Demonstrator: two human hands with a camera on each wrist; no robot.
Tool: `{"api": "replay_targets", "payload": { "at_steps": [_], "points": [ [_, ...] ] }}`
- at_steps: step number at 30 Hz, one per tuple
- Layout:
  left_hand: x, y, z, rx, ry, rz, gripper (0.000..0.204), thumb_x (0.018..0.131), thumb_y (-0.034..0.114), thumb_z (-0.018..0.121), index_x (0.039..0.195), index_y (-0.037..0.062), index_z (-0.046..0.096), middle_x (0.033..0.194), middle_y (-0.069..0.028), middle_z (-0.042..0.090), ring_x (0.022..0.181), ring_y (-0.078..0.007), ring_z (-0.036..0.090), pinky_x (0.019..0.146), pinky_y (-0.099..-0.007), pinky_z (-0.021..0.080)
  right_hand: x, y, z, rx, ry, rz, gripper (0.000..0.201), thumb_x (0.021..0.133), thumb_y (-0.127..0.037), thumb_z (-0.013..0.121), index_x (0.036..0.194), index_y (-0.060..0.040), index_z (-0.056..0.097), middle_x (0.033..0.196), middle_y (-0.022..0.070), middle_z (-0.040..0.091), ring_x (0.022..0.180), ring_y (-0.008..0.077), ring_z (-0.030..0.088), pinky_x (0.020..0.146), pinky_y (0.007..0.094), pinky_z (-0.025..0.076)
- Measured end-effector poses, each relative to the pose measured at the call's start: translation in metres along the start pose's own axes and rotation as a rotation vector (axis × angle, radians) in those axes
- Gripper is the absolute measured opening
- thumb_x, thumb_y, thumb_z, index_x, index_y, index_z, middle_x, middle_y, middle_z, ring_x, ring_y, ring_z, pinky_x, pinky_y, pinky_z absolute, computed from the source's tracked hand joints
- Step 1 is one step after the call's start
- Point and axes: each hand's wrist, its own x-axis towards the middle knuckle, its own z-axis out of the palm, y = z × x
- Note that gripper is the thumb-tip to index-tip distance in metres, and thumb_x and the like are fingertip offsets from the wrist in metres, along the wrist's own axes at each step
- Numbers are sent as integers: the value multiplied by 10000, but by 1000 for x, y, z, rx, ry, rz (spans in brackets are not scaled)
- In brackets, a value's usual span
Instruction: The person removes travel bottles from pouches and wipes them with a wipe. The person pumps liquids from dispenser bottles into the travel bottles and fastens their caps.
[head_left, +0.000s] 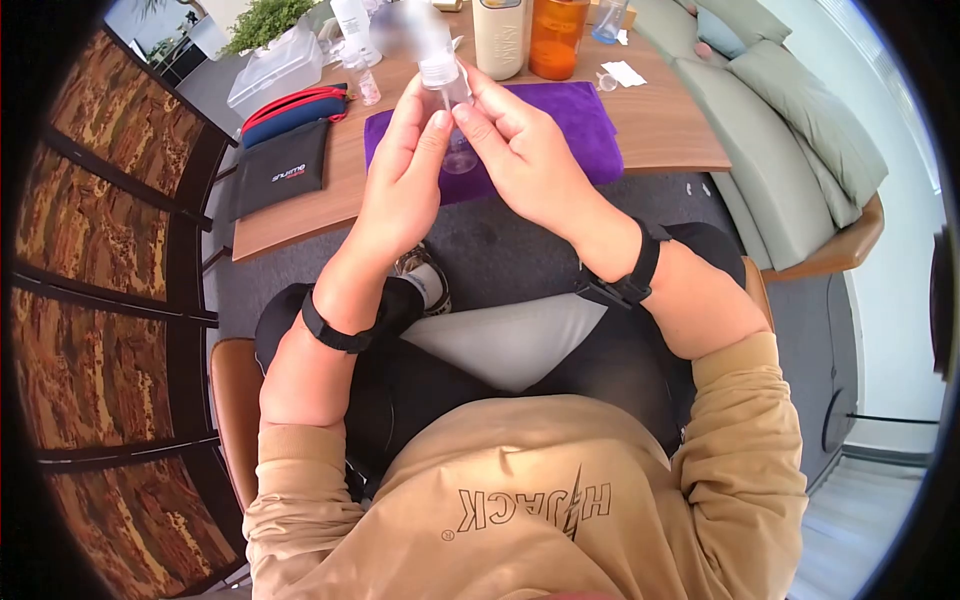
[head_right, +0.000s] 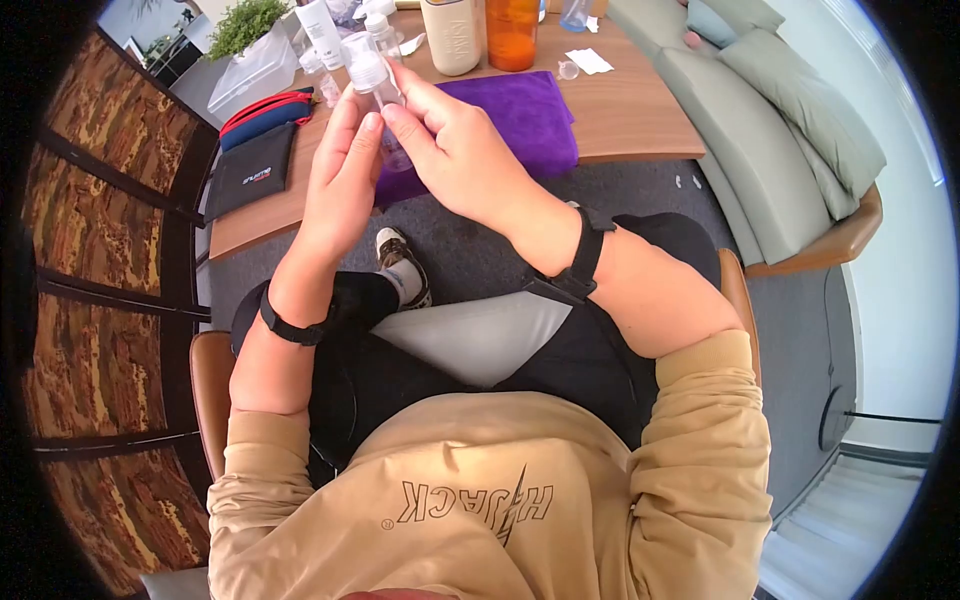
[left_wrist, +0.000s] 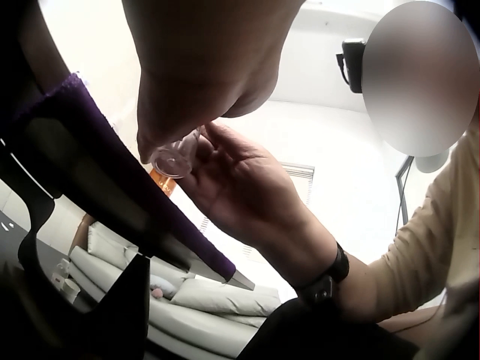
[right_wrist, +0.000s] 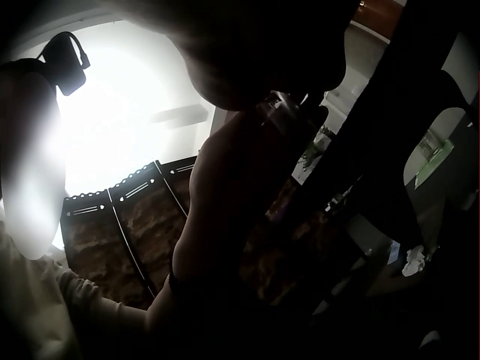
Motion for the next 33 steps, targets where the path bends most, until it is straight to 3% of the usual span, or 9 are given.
{"api": "replay_targets", "payload": {
  "at_steps": [6, 8, 10, 11, 15, 18, 22, 27, 33],
  "points": [
    [2, 5, -6, 21, 31, 61, 507, 1256, 121, 481, 1738, -15, 405, 1710, -140, 555, 1544, -203, 533, 1305, -386, 416, -1, -23, -3, -18, -6, 99, 533, 1198, -215, 681, 1667, 16, 580, 1354, 215, 828, 1221, 125, 746, 1054, 341, 596],
    [7, 4, -9, 56, 73, 99, 503, 1255, 123, 486, 1732, -11, 405, 1718, -144, 553, 1538, -201, 535, 1299, -385, 421, -4, -29, -1, -97, -36, 132, 439, 1181, -218, 713, 1559, 5, 693, 1184, 185, 866, 1047, 105, 745, 939, 348, 620],
    [15, 4, -13, -40, 148, 250, 466, 1251, 142, 491, 1700, 31, 442, 1698, -88, 569, 1346, -124, 630, 1101, -318, 543, -6, -24, 2, -119, -33, 100, 390, 1170, -212, 730, 1491, 10, 728, 1079, 153, 853, 953, 93, 699, 862, 347, 607],
    [12, 9, -17, -140, 156, 157, 441, 1249, 156, 508, 1662, 15, 442, 1736, -160, 534, 1490, -218, 588, 1252, -414, 490, -7, -20, 4, -144, -34, 74, 344, 1160, -205, 746, 1424, 15, 763, 974, 121, 840, 858, 81, 653, 785, 346, 594],
    [18, 10, -19, -174, 185, 278, 445, 1240, 163, 549, 1642, 12, 434, 1712, -226, 536, 1516, -266, 568, 1301, -456, 440, -10, -17, 7, -80, -53, 167, 241, 1141, -182, 776, 1241, 36, 805, 806, 4, 694, 776, 57, 494, 665, 321, 492],
    [18, 15, -19, -145, 181, 267, 459, 1229, 132, 563, 1646, 8, 419, 1709, -234, 536, 1527, -281, 559, 1316, -463, 431, -9, -34, 3, -46, -104, 315, 225, 1155, -169, 755, 1212, 37, 827, 883, 2, 774, 810, 36, 577, 704, 297, 523],
    [28, 13, -29, 74, 177, 378, 496, 1217, 90, 563, 1673, 12, 385, 1696, -241, 540, 1531, -301, 559, 1298, -470, 463, -7, -23, 6, 220, -80, 284, 226, 1170, -149, 725, 1213, 42, 838, 1010, 30, 848, 899, 34, 681, 787, 271, 565],
    [52, 40, -46, -1, 239, 236, 564, 1195, 40, 543, 1718, 25, 334, 1643, -238, 577, 1494, -303, 604, 1227, -467, 545, 0, -22, -8, 179, -122, 268, 279, 1187, -191, 701, 1311, 29, 819, 1186, 102, 875, 1102, 145, 813, 980, 329, 647],
    [87, 49, -80, 169, 166, 62, 576, 1151, 10, 512, 1691, -51, 321, 1627, -246, 571, 1488, -343, 652, 1238, -493, 551, 6, -28, -24, 122, -121, 285, 275, 1192, -183, 684, 1299, 32, 816, 1193, 113, 874, 1100, 158, 824, 959, 333, 652]
  ]
}}
